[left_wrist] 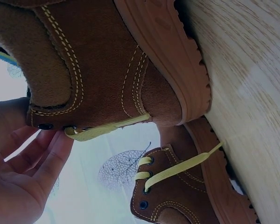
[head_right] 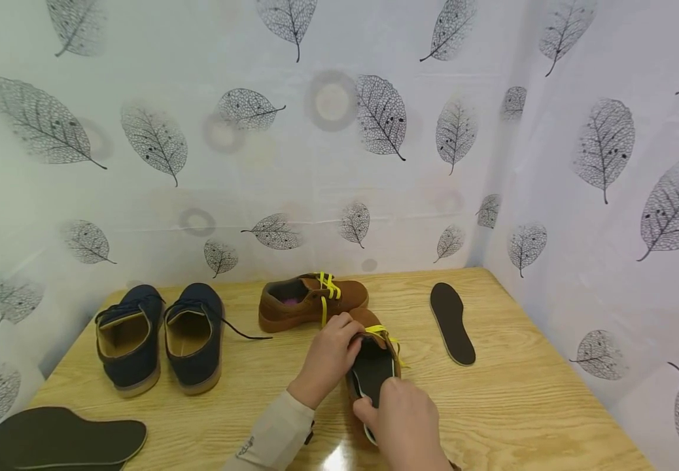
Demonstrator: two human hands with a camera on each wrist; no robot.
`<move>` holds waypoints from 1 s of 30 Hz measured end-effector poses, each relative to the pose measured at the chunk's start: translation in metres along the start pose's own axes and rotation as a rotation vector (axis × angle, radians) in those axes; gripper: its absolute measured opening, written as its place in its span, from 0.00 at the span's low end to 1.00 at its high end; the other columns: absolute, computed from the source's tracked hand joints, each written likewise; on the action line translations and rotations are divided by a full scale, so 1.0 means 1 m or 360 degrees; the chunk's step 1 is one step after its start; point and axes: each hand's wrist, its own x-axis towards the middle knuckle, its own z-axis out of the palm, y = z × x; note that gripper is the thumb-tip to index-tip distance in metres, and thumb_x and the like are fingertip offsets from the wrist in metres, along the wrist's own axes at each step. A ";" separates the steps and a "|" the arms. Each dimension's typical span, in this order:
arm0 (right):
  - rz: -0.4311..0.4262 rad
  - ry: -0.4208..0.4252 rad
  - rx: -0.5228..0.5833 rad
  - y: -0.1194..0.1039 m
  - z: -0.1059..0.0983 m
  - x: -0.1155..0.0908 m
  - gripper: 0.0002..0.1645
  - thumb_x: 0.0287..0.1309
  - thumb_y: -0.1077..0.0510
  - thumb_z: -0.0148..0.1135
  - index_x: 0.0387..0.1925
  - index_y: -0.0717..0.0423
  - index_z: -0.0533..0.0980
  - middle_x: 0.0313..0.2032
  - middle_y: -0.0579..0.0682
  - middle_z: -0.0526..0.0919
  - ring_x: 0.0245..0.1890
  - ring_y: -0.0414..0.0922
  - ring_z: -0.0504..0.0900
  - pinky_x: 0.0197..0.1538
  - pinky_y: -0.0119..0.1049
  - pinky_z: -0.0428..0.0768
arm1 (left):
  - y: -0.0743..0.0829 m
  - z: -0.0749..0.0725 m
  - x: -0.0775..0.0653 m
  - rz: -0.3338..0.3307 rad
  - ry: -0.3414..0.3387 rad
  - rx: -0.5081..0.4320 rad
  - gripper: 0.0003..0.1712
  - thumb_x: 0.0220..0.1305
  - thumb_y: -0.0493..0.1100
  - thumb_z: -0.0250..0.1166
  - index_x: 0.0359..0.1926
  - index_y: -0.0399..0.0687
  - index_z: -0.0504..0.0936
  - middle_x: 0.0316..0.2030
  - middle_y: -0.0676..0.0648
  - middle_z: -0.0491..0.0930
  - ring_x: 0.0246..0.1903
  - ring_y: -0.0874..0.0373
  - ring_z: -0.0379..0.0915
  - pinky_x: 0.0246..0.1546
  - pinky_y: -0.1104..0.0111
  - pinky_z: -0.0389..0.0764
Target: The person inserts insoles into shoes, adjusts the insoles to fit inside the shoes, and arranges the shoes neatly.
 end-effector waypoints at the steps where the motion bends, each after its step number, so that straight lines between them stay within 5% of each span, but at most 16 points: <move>1: -0.0005 0.0004 0.0006 0.000 0.000 0.001 0.26 0.46 0.48 0.70 0.08 0.54 0.66 0.13 0.48 0.67 0.12 0.43 0.68 0.16 0.38 0.66 | 0.000 0.000 0.000 0.0000 -0.0006 0.0000 0.03 0.60 0.37 0.68 0.34 0.48 0.82 0.31 0.52 0.72 0.31 0.60 0.69 0.31 0.74 0.74; 30: -0.0082 -0.0100 0.0062 0.003 0.000 0.027 0.30 0.43 0.52 0.75 0.06 0.52 0.61 0.10 0.43 0.58 0.09 0.40 0.62 0.16 0.31 0.57 | 0.000 0.001 0.000 0.0027 0.0000 0.0003 0.04 0.59 0.35 0.68 0.33 0.48 0.82 0.30 0.52 0.72 0.30 0.61 0.69 0.30 0.75 0.74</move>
